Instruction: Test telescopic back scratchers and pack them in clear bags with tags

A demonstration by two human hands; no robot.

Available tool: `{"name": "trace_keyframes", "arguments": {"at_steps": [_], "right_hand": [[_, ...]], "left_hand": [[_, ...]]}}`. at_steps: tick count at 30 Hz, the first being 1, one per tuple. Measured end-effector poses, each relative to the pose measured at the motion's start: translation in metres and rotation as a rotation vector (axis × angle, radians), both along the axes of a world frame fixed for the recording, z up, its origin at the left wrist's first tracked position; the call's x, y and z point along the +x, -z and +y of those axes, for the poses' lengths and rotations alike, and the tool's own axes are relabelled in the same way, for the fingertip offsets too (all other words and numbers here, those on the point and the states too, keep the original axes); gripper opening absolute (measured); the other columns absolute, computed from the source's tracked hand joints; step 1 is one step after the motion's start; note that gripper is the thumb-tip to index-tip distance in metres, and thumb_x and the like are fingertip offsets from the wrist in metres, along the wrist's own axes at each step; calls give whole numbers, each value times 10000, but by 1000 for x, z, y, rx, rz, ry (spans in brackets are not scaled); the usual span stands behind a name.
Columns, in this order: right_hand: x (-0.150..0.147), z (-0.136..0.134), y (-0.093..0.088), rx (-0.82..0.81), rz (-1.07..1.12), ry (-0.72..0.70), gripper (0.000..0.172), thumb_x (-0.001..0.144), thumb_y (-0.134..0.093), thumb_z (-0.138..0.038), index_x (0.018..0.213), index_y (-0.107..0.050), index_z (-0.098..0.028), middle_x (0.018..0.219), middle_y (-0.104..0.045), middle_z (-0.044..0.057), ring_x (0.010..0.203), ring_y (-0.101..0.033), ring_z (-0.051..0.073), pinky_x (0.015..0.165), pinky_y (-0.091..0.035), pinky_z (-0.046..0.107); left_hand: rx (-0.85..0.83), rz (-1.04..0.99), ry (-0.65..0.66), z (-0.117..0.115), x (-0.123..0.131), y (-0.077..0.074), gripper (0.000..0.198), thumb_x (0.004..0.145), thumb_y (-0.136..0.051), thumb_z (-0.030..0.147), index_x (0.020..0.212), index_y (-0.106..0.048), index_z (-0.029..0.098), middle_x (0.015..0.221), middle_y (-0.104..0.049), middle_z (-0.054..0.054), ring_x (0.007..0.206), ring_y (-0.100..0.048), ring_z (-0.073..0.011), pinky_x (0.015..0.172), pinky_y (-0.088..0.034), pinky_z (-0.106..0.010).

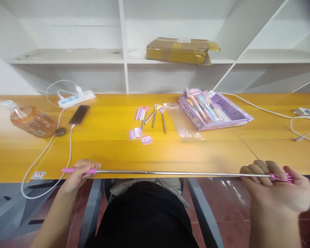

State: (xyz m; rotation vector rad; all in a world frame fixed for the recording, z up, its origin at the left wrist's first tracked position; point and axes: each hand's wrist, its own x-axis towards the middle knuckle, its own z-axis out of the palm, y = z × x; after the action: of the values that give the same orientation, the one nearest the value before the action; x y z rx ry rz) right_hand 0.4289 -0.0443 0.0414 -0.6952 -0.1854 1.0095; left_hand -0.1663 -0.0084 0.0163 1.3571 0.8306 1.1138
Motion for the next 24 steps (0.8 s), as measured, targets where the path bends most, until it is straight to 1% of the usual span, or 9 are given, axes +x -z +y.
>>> {"name": "trace_keyframes", "arguments": {"at_steps": [2,4,7,10,13,17,19,21,24], "right_hand": [[5,-2,-2,-57,-14,-31,374,875,-541,-347,661,-249,-254,606,-200,-73,393,-201,70,399,-225,292],[11,-3,1,-141,-37,-56,412,990,-450,-408,635,-309,-256,606,-223,-54,385,-251,67,414,-173,323],[19,-4,11,-265,-65,-22,515,1067,-289,-444,586,-334,-266,567,-197,-43,372,-213,61,437,-106,390],[23,-6,21,-267,-85,-19,519,1063,-290,-452,580,-357,-272,545,-203,-38,376,-186,62,442,-99,419],[22,-8,27,-217,-125,-76,484,1053,-378,-441,604,-384,-260,577,-228,-43,372,-243,54,428,-120,413],[20,-7,29,-195,-96,-70,446,1067,-402,-412,652,-442,-252,591,-262,-50,351,-293,43,393,-150,385],[21,-6,29,-186,-83,-40,424,1071,-390,-356,676,-489,-242,571,-295,-42,336,-300,44,376,-156,362],[25,-4,30,-181,-114,-9,384,1053,-394,-263,705,-552,-225,552,-354,-19,330,-323,54,365,-155,340],[34,-3,35,-183,-141,50,292,963,-456,-130,730,-618,-199,557,-472,40,345,-373,81,356,-131,318]], "left_hand": [[-54,5,9,1,4,3,700,991,-652,556,489,-316,203,462,-264,42,501,-299,-125,592,-317,-315],[-145,-3,-28,1,9,5,631,953,-699,593,542,-424,202,515,-314,44,520,-305,-121,548,-270,-281],[-268,-110,-76,-2,14,4,478,896,-755,600,722,-585,189,585,-377,65,483,-257,-83,488,-226,-225],[-290,-226,-140,-5,12,4,404,904,-727,563,804,-610,190,583,-393,91,408,-173,-35,439,-245,-187],[-297,-191,-227,-5,6,8,403,911,-726,539,764,-606,183,508,-338,105,361,-179,-25,401,-238,-157],[-257,-88,-492,0,0,12,400,886,-785,478,705,-602,172,475,-308,99,362,-205,-27,370,-181,-134],[-213,-60,-603,2,1,13,369,877,-806,447,713,-625,170,486,-294,102,382,-205,-31,373,-189,-136],[-184,7,-646,2,2,14,346,889,-807,447,745,-662,167,521,-349,86,413,-228,-38,392,-217,-144],[-132,178,-648,0,4,16,354,919,-771,491,789,-694,171,687,-548,10,518,-372,-78,445,-290,-167]]}}
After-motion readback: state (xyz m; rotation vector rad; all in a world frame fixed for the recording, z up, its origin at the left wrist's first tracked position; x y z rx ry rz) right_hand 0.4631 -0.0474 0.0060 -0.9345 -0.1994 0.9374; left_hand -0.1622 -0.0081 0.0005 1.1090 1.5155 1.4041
